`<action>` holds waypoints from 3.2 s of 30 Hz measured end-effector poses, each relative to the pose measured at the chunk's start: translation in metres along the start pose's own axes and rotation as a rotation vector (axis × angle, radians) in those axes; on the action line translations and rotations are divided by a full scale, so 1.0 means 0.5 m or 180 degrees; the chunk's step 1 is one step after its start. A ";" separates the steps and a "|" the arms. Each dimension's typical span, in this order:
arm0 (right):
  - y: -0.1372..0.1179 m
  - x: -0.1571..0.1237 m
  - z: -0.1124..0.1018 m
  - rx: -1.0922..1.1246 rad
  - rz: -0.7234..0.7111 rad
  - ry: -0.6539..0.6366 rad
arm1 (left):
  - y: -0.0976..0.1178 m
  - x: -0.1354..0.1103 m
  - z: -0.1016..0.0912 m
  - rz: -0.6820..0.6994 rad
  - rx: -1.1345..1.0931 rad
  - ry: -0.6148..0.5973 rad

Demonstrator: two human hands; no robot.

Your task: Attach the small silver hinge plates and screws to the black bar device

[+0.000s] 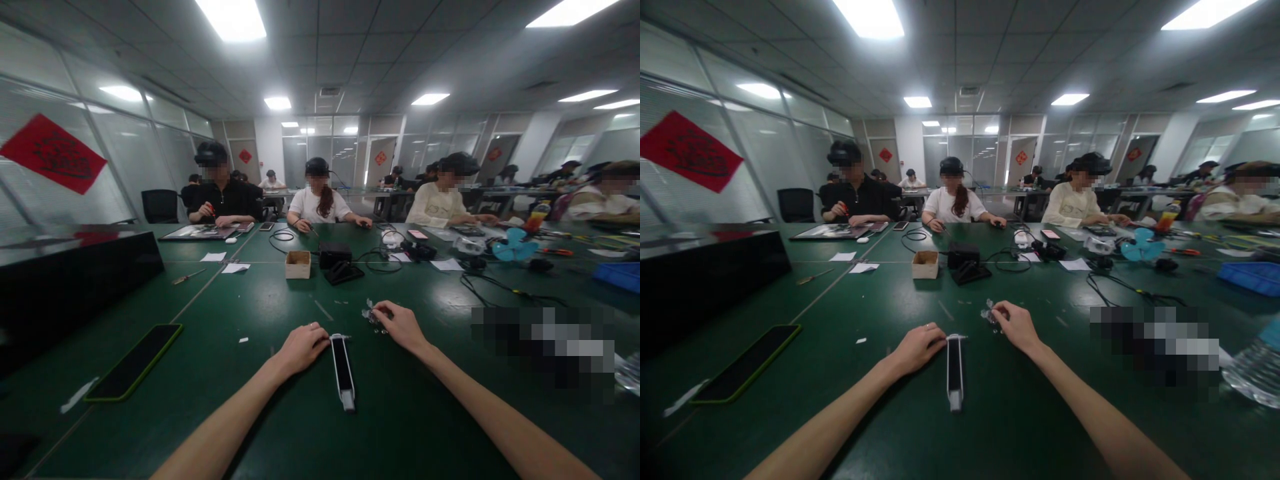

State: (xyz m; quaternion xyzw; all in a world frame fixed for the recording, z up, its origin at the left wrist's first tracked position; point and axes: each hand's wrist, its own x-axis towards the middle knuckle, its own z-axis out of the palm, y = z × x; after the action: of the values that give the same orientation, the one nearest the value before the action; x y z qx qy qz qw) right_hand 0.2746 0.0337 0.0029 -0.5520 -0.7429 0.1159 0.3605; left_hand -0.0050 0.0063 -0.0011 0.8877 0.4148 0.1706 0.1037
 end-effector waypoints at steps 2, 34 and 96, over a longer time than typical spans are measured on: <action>-0.001 -0.001 0.002 0.0186 0.0103 0.0031 | -0.001 0.001 0.002 -0.0012 0.0001 -0.0002; 0.058 0.030 -0.005 0.2059 0.1121 0.0619 | 0.002 0.000 -0.002 -0.0047 0.0016 -0.0063; 0.101 0.023 -0.080 -0.1868 -0.0221 -0.0819 | 0.003 -0.001 -0.003 -0.0036 0.0052 -0.0083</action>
State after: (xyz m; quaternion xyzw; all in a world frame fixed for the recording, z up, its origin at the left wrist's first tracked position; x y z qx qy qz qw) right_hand 0.3368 0.0534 0.0075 -0.5876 -0.8025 -0.0467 0.0927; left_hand -0.0048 0.0051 0.0009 0.8883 0.4198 0.1551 0.1029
